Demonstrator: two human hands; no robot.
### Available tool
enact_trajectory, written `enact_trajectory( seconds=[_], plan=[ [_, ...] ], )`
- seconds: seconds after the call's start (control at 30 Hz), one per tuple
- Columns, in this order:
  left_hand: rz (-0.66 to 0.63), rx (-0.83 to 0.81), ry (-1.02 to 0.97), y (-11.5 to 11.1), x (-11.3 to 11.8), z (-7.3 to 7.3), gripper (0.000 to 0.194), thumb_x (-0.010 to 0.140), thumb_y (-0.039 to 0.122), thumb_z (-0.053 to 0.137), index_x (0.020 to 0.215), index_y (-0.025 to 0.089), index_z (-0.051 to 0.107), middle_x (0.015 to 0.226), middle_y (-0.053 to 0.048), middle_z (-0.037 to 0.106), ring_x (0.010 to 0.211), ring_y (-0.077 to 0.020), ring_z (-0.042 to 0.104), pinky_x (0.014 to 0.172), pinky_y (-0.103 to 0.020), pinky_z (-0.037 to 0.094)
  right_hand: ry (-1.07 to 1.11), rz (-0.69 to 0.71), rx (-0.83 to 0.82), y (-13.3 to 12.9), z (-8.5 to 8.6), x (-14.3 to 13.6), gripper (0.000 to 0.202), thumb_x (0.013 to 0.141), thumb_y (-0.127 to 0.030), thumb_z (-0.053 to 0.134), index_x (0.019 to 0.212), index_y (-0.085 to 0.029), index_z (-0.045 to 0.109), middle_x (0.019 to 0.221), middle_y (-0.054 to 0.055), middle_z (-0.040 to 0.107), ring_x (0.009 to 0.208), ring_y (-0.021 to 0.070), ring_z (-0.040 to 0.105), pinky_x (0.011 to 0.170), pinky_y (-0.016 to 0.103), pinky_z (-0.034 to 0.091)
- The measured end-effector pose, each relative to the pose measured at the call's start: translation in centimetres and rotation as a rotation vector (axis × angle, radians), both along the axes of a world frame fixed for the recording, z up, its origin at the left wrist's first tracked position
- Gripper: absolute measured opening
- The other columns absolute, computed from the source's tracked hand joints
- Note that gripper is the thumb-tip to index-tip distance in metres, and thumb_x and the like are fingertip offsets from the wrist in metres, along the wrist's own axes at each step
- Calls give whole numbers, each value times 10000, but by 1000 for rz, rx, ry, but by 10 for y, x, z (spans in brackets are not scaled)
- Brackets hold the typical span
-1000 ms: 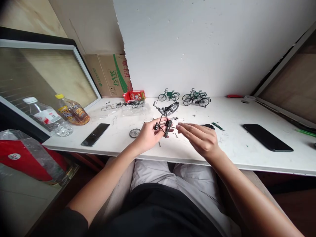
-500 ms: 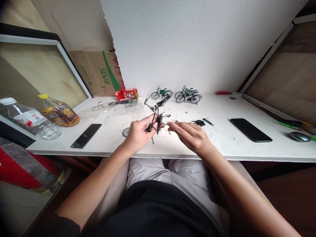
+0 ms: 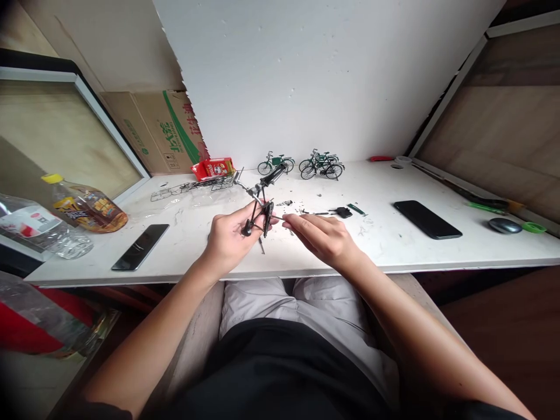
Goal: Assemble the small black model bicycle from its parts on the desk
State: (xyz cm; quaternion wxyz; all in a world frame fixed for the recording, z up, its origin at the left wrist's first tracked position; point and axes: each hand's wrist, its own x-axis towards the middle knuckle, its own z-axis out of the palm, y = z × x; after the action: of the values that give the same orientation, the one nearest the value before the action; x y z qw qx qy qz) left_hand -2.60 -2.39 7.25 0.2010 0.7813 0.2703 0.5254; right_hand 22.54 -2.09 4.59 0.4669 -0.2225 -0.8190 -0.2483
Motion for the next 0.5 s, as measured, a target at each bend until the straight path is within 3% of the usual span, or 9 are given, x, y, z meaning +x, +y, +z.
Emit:
enact_trajectory(
  seconds=[0.17,0.33,0.5],
  plan=[
    [-33,-1,-15,3,1,-7,357,1008,194,649,1359,165,709,1092,-70,842,1025,-215,839,910,-238,672,20,11,6,-6,9,-12,290,1017,-105,684,1298,-170,715,778,29,782,636,155,749,598,248,603],
    [-68,-19,-48,1,2,-5,364,1008,194,651,1364,136,702,1117,-93,847,1023,-220,840,909,-241,679,107,1,-100,-9,11,-19,131,1056,-184,651,1134,-204,755,648,-20,710,534,112,677,541,210,543],
    [-60,-42,-41,0,2,-6,368,1026,239,640,1377,151,704,1153,-99,841,1042,-233,837,929,-272,686,223,26,-230,-14,13,-26,156,1072,-227,639,978,-208,762,599,-35,685,455,87,615,481,197,493]
  ],
)
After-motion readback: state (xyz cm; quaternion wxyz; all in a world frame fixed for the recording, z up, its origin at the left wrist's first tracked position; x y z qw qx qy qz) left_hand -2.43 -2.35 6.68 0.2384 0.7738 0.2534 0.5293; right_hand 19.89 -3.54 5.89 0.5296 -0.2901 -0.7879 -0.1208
